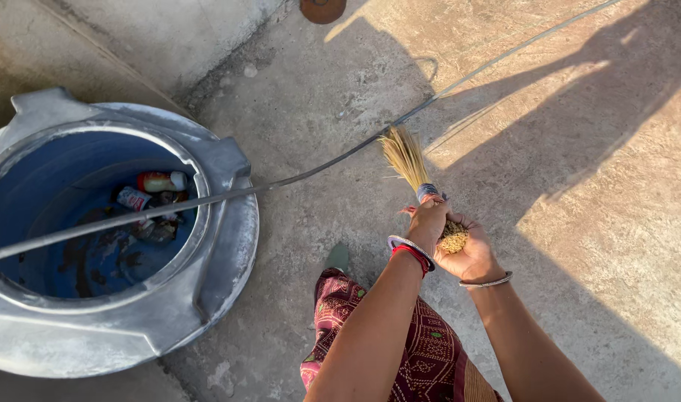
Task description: The person sweeps the concrete floor of an outdoor terrace using a straw broom, gathering small debris by moving the broom in short strokes across the surface.
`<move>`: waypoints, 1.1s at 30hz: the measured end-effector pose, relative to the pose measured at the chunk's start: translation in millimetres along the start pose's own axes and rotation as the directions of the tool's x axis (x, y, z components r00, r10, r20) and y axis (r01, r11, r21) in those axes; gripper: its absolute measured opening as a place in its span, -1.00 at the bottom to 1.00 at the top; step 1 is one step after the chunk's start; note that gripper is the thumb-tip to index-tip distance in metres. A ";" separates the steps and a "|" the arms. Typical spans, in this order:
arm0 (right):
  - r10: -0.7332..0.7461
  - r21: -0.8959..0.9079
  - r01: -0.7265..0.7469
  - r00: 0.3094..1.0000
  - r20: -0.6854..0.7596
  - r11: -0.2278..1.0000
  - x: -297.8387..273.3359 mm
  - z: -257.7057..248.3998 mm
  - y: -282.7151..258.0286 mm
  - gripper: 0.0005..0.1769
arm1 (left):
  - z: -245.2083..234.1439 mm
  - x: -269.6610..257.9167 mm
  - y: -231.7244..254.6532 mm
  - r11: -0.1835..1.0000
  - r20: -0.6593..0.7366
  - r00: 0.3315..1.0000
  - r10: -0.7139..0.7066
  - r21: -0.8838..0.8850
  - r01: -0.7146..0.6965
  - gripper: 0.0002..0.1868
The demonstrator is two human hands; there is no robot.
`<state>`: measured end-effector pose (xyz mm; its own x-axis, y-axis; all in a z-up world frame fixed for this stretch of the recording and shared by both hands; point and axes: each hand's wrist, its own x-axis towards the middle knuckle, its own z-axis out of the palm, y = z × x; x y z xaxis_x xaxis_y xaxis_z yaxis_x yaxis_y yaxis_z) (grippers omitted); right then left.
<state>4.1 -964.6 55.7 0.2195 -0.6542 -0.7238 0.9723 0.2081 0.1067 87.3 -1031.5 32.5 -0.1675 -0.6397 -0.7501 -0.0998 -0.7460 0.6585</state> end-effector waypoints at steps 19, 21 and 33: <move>0.093 -0.193 -0.119 0.986 -0.139 0.974 74.8 -16.5 58.5 -0.77 | -86.6 50.9 -6.1 0.898 -0.052 0.973 -0.223 0.379 0.226 -0.54; 0.049 -0.134 -0.058 0.996 -0.069 0.989 62.2 -6.7 61.3 -0.81 | -82.3 46.1 4.5 0.884 -0.053 0.978 -0.200 0.421 0.203 -0.56; -0.278 -0.119 0.251 0.876 -0.395 0.961 -16.9 -51.3 43.4 -0.83 | -24.7 -5.1 -32.3 0.781 0.278 0.800 -0.532 0.525 0.338 -0.75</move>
<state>38.4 -907.2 37.6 -0.1099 -0.3432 -0.9328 0.9794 0.1226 -0.1606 115.6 -1008.7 13.6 -0.3533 -0.0629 -0.9334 -0.6498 -0.7013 0.2932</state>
